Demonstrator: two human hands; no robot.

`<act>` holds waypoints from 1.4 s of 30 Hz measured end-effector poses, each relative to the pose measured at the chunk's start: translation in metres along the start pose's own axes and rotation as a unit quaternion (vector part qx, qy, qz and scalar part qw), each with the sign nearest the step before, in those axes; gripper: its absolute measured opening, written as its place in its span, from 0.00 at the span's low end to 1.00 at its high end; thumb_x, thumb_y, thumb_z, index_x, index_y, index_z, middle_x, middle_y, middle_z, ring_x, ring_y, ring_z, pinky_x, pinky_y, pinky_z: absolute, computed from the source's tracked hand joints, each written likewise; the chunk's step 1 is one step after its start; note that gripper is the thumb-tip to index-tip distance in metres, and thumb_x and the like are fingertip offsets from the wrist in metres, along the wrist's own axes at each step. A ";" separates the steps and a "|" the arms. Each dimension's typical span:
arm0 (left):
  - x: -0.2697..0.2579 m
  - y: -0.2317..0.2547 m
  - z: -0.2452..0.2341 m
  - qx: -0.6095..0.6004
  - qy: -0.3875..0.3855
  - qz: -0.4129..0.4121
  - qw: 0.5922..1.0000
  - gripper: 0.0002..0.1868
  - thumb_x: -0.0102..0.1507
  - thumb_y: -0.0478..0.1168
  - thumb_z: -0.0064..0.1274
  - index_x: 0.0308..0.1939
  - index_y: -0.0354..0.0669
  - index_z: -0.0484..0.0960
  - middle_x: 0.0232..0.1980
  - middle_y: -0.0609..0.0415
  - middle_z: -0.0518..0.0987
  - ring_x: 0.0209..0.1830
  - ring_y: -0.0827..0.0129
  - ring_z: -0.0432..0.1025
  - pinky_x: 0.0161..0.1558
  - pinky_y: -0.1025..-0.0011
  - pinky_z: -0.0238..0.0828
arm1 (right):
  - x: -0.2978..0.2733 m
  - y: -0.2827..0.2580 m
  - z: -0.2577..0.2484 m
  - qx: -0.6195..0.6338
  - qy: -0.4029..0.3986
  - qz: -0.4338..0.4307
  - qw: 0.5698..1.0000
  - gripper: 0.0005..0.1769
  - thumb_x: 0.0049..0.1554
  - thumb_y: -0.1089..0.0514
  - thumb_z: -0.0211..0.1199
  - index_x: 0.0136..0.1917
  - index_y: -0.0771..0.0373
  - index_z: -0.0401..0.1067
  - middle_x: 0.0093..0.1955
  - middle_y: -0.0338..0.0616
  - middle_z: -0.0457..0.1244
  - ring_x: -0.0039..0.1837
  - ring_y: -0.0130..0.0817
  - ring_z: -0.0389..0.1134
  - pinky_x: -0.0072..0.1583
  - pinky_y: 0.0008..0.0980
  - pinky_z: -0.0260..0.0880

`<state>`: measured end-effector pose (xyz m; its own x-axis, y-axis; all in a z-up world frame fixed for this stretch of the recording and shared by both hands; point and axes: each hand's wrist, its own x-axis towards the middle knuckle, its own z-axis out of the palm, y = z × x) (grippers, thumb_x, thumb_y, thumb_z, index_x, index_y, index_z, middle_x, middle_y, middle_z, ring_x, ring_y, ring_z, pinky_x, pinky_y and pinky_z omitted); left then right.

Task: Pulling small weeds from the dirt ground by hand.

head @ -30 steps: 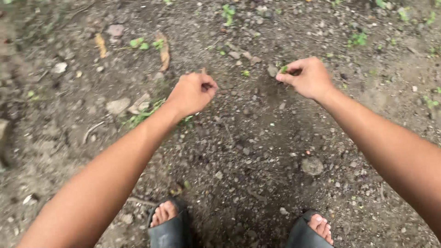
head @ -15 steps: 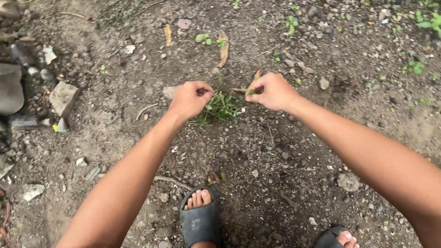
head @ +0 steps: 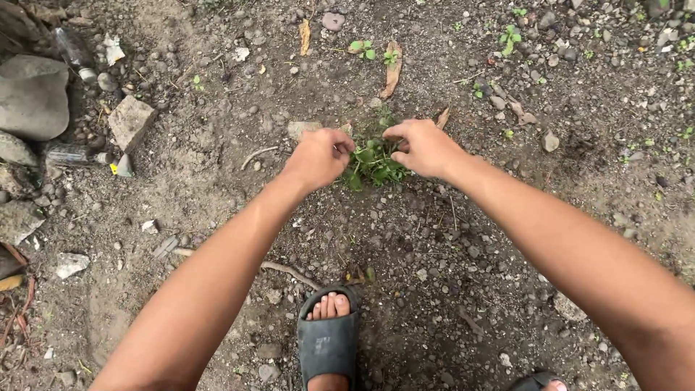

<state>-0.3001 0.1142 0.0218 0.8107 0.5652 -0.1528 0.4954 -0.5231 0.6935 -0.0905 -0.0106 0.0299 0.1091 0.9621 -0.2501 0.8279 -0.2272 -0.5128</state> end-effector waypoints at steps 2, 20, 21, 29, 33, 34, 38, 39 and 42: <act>0.003 -0.001 0.008 0.015 0.006 0.020 1.000 0.14 0.57 0.31 0.51 0.44 0.42 0.87 0.42 0.47 0.86 0.41 0.63 0.82 0.52 0.66 0.79 | -0.004 0.002 -0.004 0.008 -0.001 0.010 1.000 0.24 0.53 0.59 0.70 0.64 0.57 0.75 0.59 0.49 0.69 0.56 0.41 0.73 0.63 0.40 0.72; 0.011 0.062 0.048 0.155 -0.030 0.090 0.983 0.18 0.57 0.34 0.55 0.52 0.43 0.84 0.55 0.46 0.78 0.56 0.52 0.73 0.61 0.58 0.69 | -0.078 0.065 -0.028 0.008 0.022 0.056 0.998 0.18 0.57 0.55 0.66 0.60 0.58 0.77 0.58 0.47 0.68 0.54 0.40 0.73 0.61 0.40 0.72; 0.011 0.075 0.044 0.112 -0.014 0.099 0.989 0.17 0.57 0.35 0.56 0.51 0.43 0.85 0.54 0.46 0.78 0.58 0.51 0.71 0.61 0.58 0.69 | -0.086 0.073 -0.032 -0.004 0.026 0.062 0.998 0.18 0.57 0.54 0.66 0.60 0.58 0.77 0.57 0.48 0.67 0.54 0.41 0.73 0.60 0.40 0.72; 0.054 0.137 0.089 0.023 -0.063 0.158 0.985 0.07 0.63 0.39 0.58 0.37 0.39 0.85 0.35 0.43 0.82 0.38 0.50 0.79 0.47 0.57 0.76 | -0.182 0.178 -0.043 0.016 0.105 0.110 0.988 0.16 0.57 0.54 0.65 0.56 0.61 0.78 0.52 0.49 0.69 0.50 0.40 0.74 0.56 0.40 0.75; 0.092 0.144 0.128 0.002 -0.076 0.180 0.981 0.05 0.61 0.36 0.56 0.36 0.38 0.84 0.31 0.43 0.84 0.33 0.51 0.80 0.42 0.58 0.77 | -0.229 0.200 -0.043 -0.001 0.120 0.164 0.979 0.13 0.58 0.53 0.63 0.53 0.59 0.79 0.49 0.48 0.69 0.48 0.41 0.74 0.54 0.40 0.75; 0.101 0.148 0.136 0.002 -0.081 0.185 0.979 0.05 0.61 0.36 0.56 0.36 0.38 0.84 0.31 0.43 0.84 0.33 0.51 0.80 0.42 0.58 0.77 | -0.238 0.204 -0.041 0.000 0.122 0.170 0.978 0.13 0.58 0.53 0.63 0.53 0.59 0.79 0.49 0.48 0.69 0.48 0.41 0.74 0.54 0.40 0.75; 0.128 0.163 0.164 0.053 -0.051 0.192 0.979 0.06 0.57 0.35 0.57 0.36 0.41 0.86 0.36 0.46 0.85 0.38 0.52 0.80 0.48 0.52 0.72 | -0.264 0.217 -0.032 -0.046 0.127 0.147 0.980 0.13 0.57 0.53 0.62 0.52 0.59 0.80 0.50 0.49 0.69 0.50 0.46 0.73 0.56 0.43 0.73; 0.134 0.168 0.169 0.106 -0.029 0.187 0.976 0.05 0.56 0.36 0.59 0.35 0.43 0.88 0.37 0.46 0.85 0.40 0.50 0.79 0.51 0.45 0.65 | -0.267 0.219 -0.030 -0.052 0.128 0.144 0.980 0.13 0.57 0.53 0.62 0.52 0.59 0.80 0.50 0.49 0.69 0.50 0.47 0.72 0.57 0.44 0.73; 0.154 0.164 0.195 0.118 -0.042 0.229 0.965 0.14 0.58 0.36 0.58 0.48 0.40 0.84 0.46 0.41 0.80 0.46 0.46 0.76 0.51 0.55 0.73 | -0.268 0.222 -0.029 -0.031 0.108 0.174 0.978 0.13 0.58 0.53 0.60 0.53 0.59 0.79 0.52 0.48 0.69 0.48 0.44 0.73 0.58 0.42 0.73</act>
<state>-0.0329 -0.0087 -0.0249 0.9790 0.1922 0.0683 0.1290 -0.8426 0.5229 0.0802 -0.3149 0.0072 0.4990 0.8390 -0.2171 0.7508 -0.5436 -0.3752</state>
